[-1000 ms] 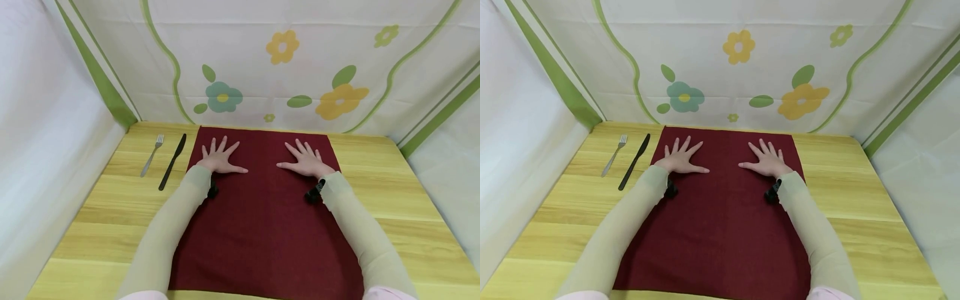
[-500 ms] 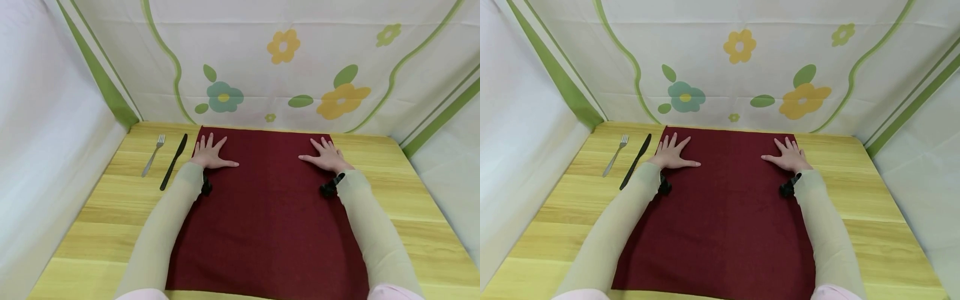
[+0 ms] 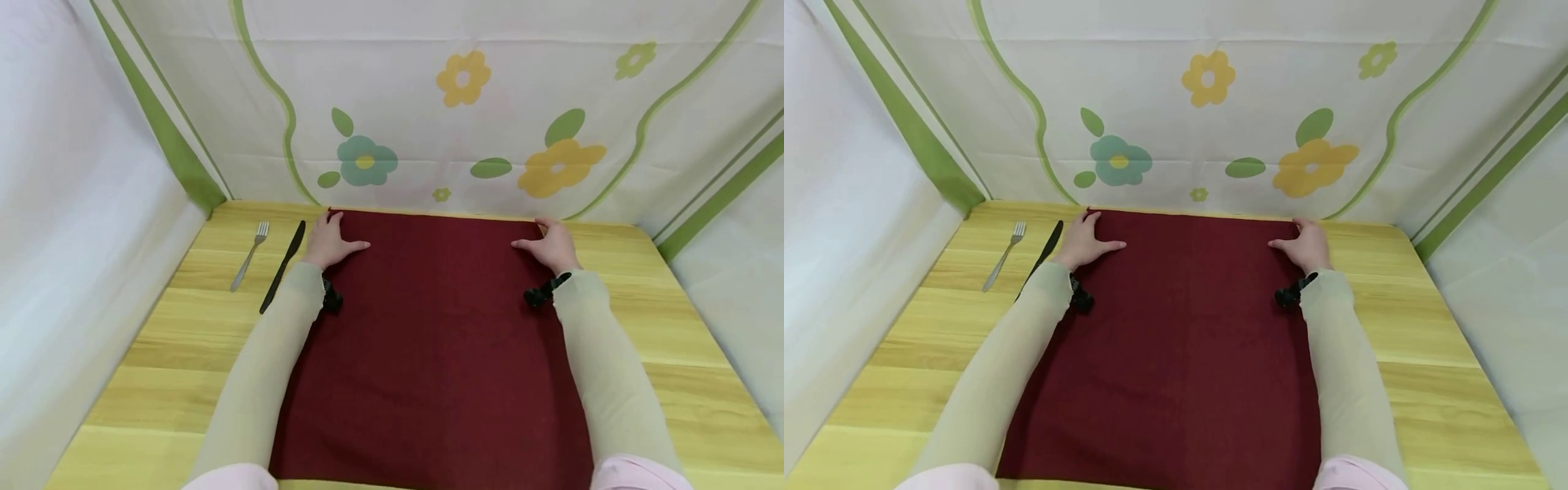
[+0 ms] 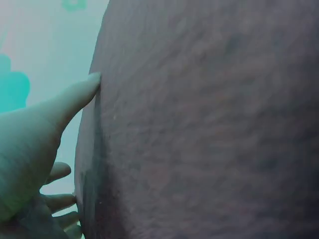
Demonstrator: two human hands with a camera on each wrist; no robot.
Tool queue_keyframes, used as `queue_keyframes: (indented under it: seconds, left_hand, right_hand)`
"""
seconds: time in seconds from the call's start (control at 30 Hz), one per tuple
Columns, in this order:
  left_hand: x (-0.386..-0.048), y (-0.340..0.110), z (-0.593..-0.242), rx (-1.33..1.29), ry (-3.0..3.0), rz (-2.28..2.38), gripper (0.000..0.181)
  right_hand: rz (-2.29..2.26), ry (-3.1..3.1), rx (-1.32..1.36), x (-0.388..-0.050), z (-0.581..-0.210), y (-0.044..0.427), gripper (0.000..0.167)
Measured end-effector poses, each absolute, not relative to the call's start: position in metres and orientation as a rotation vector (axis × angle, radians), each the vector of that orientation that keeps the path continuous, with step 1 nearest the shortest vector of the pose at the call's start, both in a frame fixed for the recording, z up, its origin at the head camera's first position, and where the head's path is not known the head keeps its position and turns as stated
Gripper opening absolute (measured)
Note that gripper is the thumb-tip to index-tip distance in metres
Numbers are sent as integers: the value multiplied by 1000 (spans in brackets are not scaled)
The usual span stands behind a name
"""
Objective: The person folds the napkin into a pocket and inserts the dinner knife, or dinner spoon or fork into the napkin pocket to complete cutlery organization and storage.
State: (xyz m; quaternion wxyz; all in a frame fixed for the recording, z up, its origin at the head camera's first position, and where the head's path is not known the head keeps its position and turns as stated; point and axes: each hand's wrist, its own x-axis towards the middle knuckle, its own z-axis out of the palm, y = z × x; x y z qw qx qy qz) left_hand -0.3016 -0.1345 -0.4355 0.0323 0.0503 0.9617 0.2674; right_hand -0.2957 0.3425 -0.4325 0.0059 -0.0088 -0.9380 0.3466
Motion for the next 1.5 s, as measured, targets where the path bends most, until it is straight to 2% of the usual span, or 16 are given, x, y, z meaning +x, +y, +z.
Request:
queue_keyframes:
  seconds: [0.2,0.33,0.5,0.57,0.7,0.77,1.07,1.5]
  left_hand:
    - [-314,-140,-433,129,2964,955,101]
    - [-316,-143,-431,94,2931,1168,100]
    - [-317,-144,-435,50,2882,1480,81]
    - [-317,-143,-435,59,2904,1534,68]
    - [-316,-144,-429,95,2995,1530,47]
    - [-314,-146,-423,101,3013,1532,42]
    - [-303,-163,-407,109,3017,1507,22]
    - [-286,-177,-390,107,2877,1723,20]
  right_hand:
    - [1132,-2935,-90,-297,-430,339,94]
    - [1129,-2934,-116,-299,-431,339,93]
    - [1139,-2906,-147,-299,-427,337,97]
    - [1124,-2866,-162,-298,-426,334,89]
    - [1064,-2740,-201,-299,-422,329,53]
    - [1030,-2685,-215,-300,-418,329,43]
    - [1059,-2634,-172,-288,-397,339,46]
    - [1560,-2536,-196,-275,-373,346,45]
